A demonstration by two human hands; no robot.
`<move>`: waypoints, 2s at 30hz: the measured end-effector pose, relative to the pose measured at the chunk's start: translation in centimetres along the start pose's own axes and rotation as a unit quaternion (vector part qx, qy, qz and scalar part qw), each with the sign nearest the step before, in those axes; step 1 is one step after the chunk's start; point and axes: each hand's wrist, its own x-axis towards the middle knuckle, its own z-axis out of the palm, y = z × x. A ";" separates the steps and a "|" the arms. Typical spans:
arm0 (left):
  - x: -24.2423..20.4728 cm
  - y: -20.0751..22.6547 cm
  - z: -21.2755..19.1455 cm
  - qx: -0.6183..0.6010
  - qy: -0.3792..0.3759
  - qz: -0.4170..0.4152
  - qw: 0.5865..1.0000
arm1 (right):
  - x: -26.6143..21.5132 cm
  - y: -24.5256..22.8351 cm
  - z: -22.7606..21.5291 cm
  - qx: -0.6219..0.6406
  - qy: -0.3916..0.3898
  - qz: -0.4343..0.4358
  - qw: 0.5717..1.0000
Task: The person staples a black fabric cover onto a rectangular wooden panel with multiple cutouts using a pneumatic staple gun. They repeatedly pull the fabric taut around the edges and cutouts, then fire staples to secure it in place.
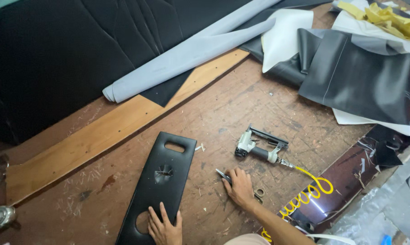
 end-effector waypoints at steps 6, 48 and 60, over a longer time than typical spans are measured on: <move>0.1 0.4 -2.2 -0.023 -0.070 -0.004 0.997 | -0.4 0.8 0.7 -0.003 -0.015 0.002 1.000; 18.0 -13.5 -6.4 -0.355 -0.669 0.003 0.653 | 1.3 6.5 0.3 0.388 -0.069 0.164 0.904; 10.8 -2.0 -7.1 -0.076 -0.346 -0.018 0.935 | 1.9 -1.7 0.8 0.493 -0.285 0.302 0.764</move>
